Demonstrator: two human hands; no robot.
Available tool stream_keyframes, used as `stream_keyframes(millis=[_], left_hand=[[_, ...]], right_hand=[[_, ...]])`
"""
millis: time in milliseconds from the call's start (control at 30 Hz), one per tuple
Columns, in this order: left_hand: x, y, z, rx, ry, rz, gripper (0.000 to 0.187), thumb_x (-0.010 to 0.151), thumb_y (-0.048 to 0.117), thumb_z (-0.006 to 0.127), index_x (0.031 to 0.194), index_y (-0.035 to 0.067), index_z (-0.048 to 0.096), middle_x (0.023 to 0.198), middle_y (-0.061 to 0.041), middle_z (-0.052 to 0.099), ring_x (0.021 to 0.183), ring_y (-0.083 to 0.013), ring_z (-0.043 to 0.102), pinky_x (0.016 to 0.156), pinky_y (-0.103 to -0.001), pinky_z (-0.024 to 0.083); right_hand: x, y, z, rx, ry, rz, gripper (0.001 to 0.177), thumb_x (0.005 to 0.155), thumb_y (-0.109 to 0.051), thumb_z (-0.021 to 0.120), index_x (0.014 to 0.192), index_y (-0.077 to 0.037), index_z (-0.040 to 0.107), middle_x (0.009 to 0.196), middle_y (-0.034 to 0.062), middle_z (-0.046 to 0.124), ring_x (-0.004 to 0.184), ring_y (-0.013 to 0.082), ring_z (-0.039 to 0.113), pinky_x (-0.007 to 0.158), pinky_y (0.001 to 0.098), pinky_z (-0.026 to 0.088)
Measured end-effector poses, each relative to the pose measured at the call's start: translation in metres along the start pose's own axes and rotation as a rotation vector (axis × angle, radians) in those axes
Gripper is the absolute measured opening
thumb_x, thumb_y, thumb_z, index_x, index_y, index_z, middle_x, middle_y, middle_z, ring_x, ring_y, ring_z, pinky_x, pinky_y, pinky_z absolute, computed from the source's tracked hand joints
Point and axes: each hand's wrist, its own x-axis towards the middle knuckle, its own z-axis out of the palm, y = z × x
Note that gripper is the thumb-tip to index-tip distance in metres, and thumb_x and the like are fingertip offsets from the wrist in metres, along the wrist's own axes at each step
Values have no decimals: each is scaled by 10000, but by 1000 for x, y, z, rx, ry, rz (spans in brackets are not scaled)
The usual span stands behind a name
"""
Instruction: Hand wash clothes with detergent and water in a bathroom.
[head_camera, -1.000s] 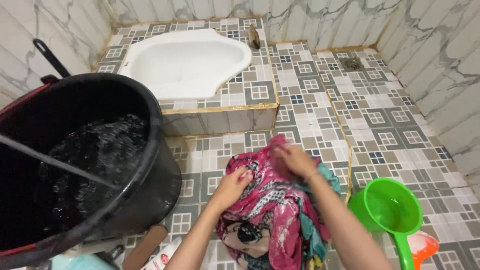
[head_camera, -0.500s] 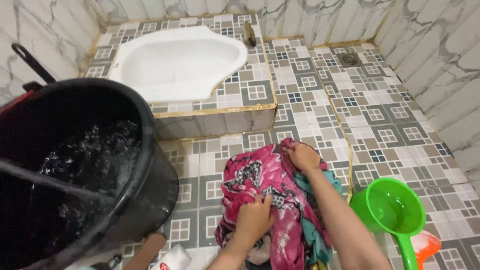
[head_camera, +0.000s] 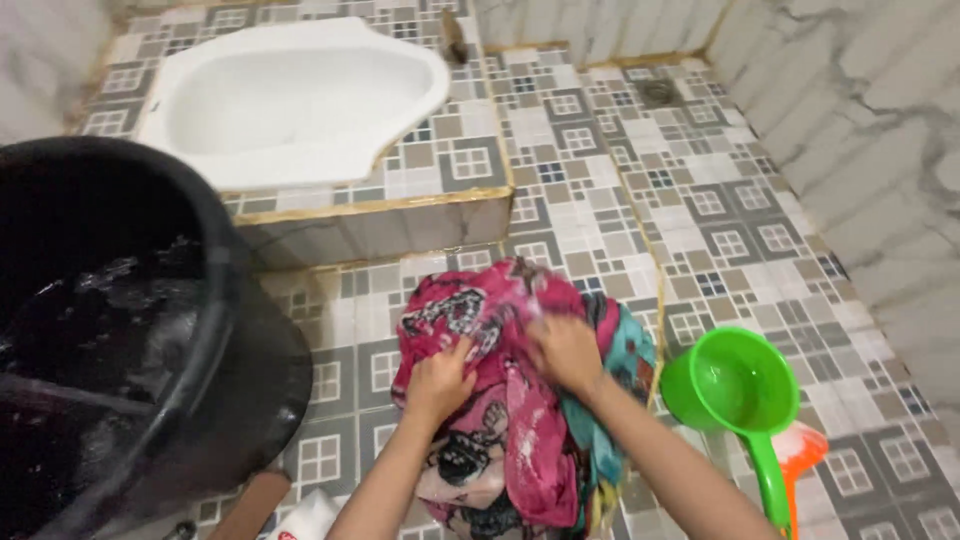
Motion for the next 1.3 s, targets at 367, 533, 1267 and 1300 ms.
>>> stream_keyframes(millis=[367,533,1267,1300], left_hand=[[-99,60,19,41,12,237,504,762,402,774,1101,81,583,1015,-150,665,776,-352,716,603,-494,568],[-54,-5,32,100,27,426,338,797,192,722,1117,137,628,996,-59,661,762,-263,711,622,-423,576],[-18,-79,84,-889,342,-486,393,1043,382,569,1166,41,721,1072,-92,757,1011,-188,696,894,-340,517],[-25,-86,71,-903,275,-605,411,1038,398,566,1209,61,728,1155,-41,747,1067,-151,686,937,-311,488]], right_hand=[[-5,-13,-51,461,-305,399,200,879,-347,713,1033,-243,785,944,38,783,796,261,740,720,400,575],[-41,-84,-99,400,-198,17,264,699,-434,841,732,-191,742,692,55,712,671,280,699,663,424,520],[8,-97,9,-80,61,-102,272,679,-396,741,727,-134,688,705,75,687,653,263,675,646,488,510],[10,-80,22,-221,-93,-86,258,738,-389,771,763,-139,712,717,75,697,638,257,671,586,460,491]])
